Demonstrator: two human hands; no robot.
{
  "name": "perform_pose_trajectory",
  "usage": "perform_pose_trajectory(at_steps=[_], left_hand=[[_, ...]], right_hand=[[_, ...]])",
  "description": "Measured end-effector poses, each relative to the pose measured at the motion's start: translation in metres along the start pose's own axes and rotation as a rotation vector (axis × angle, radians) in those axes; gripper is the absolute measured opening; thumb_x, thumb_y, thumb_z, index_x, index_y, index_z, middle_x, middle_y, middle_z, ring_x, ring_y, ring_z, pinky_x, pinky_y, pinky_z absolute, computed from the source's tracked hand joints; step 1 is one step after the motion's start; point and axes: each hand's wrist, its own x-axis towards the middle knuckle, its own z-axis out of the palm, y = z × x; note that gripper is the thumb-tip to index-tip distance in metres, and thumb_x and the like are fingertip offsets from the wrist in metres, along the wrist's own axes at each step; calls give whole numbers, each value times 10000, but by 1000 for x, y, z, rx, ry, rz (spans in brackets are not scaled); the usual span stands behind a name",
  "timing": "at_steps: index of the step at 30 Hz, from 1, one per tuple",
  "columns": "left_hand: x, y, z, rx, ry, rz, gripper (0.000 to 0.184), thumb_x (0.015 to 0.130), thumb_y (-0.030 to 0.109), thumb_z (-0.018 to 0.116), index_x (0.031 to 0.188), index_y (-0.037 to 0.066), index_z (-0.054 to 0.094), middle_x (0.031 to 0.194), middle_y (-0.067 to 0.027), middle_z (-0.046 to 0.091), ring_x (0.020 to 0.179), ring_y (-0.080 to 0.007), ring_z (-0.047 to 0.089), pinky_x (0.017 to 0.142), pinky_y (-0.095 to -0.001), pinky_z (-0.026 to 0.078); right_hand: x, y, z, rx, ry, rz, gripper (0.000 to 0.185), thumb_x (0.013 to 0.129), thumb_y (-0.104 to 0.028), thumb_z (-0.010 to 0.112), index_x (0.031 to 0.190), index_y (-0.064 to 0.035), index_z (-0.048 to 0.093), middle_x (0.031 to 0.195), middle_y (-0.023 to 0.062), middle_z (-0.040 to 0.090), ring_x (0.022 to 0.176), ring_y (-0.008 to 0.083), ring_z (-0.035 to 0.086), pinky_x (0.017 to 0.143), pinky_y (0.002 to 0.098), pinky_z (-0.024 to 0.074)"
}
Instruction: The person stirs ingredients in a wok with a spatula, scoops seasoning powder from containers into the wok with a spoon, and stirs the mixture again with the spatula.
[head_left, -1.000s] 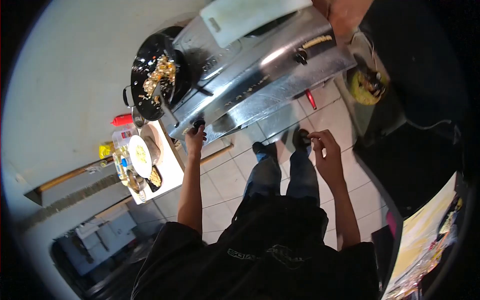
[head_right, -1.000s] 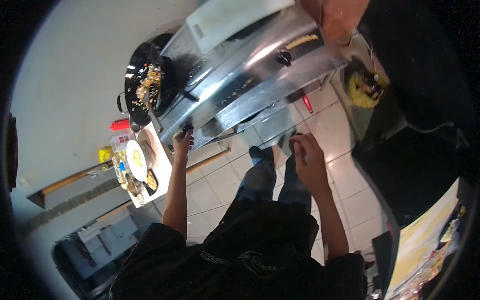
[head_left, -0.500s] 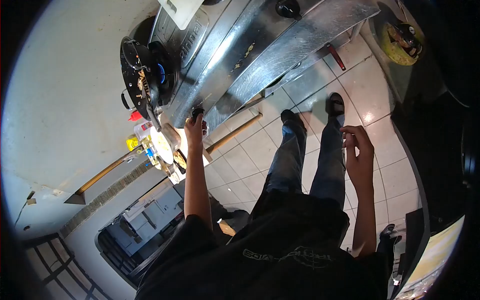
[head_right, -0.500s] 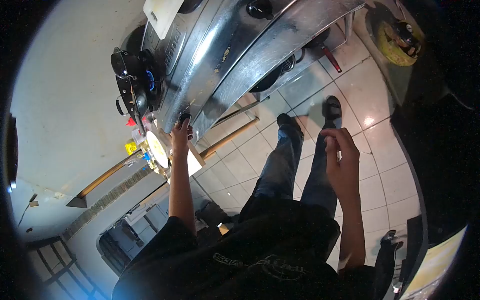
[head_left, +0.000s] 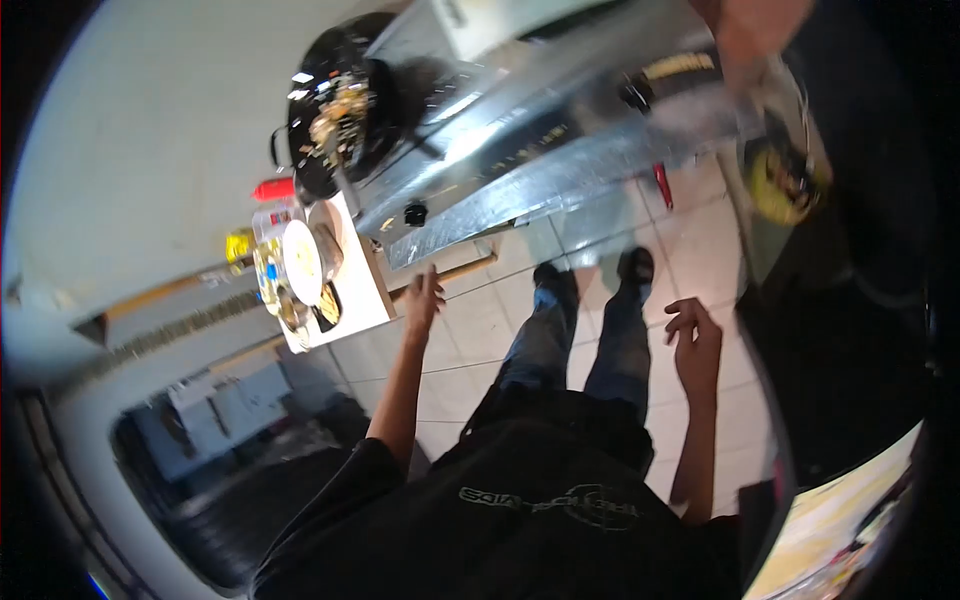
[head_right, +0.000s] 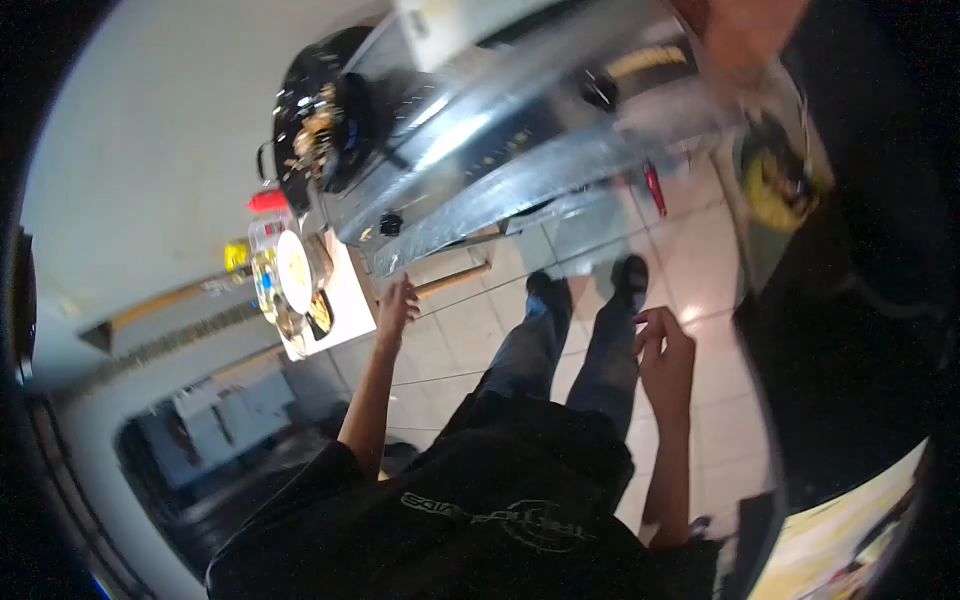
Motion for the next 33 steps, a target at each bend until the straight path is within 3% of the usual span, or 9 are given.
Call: perform_pose_trajectory(at_steps=[2,4,6,9,13,18,20,27,33], left_hand=[[-45,-23,2,-96,-155,2,505,953,517,490,926,24,594,777,-65,618,590,-134,599,485,-267,453],[-85,-39,-8,-203,-337,46,435,1000,414,457,913,20,619,793,-52,627,678,-128,611,587,-275,478],[-116,-44,-20,-329,-290,98,395,1010,365,450,890,24,610,780,-43,614,709,-121,597,638,-270,477],[-156,-55,-45,-529,-215,159,309,1011,299,476,911,25,578,843,-36,584,787,-113,556,743,-273,470],[-206,-87,-76,-858,29,196,137,975,183,564,960,47,568,910,-9,577,817,-80,541,752,-254,467],[-277,-168,-105,-898,190,60,139,977,183,563,980,44,575,895,8,572,822,-76,535,769,-245,462],[-299,-205,-108,-980,322,100,184,964,236,584,939,53,581,757,37,520,714,-47,473,644,-223,398],[-371,-298,-159,-1068,610,-44,224,953,219,599,826,39,555,715,60,466,676,-33,396,604,-223,340],[-399,-357,-191,-1132,748,-108,209,958,192,593,813,52,538,711,87,420,670,-17,359,586,-215,309]], right_hand=[[2,-25,19,-12,48,-166,201,984,-110,470,914,13,613,618,64,567,594,130,565,609,269,447],[3,-39,30,-98,-130,-295,177,983,-86,464,955,10,610,626,61,586,617,131,584,630,270,466],[9,-56,44,-150,-541,16,171,987,-75,449,998,-4,604,665,63,617,686,132,616,650,274,480],[7,-87,109,-203,-689,-310,199,999,-64,412,1001,27,588,795,86,664,717,141,608,695,269,492],[-10,-120,200,-384,-936,-545,176,980,-78,466,1071,18,581,959,103,675,808,143,629,754,272,505],[-66,-125,314,-488,-1283,-427,172,978,-103,502,1082,7,584,962,87,648,847,126,627,766,251,501],[-101,-122,358,-543,-1366,-435,182,987,-128,506,1084,3,586,956,75,635,847,117,621,764,246,500],[-233,-103,497,-493,-1591,-490,239,1003,-221,510,1092,-15,595,955,65,635,771,106,602,702,246,478],[-305,-124,568,-450,-1610,-575,222,992,-188,517,1101,-12,598,938,46,612,756,93,589,683,228,475]])
